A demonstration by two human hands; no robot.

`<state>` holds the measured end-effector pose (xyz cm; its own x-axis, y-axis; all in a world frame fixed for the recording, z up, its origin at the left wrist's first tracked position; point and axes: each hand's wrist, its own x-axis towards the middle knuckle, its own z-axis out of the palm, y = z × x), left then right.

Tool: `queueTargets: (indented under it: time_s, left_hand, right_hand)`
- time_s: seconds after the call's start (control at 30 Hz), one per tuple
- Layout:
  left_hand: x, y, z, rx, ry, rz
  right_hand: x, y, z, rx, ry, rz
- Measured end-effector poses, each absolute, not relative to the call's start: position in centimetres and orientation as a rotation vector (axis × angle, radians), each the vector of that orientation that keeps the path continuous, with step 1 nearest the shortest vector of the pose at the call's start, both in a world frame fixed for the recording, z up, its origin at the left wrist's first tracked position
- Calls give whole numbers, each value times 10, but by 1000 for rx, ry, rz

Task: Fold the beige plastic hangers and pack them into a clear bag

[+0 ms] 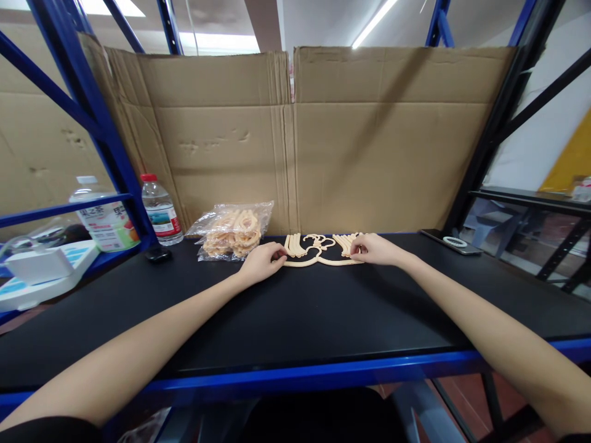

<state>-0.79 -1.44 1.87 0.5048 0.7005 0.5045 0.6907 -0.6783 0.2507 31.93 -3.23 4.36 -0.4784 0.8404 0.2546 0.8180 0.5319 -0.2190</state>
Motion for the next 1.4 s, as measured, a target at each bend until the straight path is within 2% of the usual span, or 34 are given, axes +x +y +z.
queueTargets:
  time_s: [0.23,0.57,0.83,1.1,1.4]
  left_hand:
    - [-8,-1,24,2511,1325,835]
    - [-7,14,18,2755,1199,664]
    - [-15,23,16,2757,1109,791]
    - [-13,24,19,2671,1146,778]
    - [-3,3,27,2433,1024,1111]
  right_hand:
    - [311,-18,40,-1344,-2340,-4]
    - [276,23,33,-1371,-2480,-118]
    - [266,26,24,-1328,-2496,-163]
    - [272,31,24,-1237,-2274,-157]
    - [283,31,32,-1401,-1871,-218]
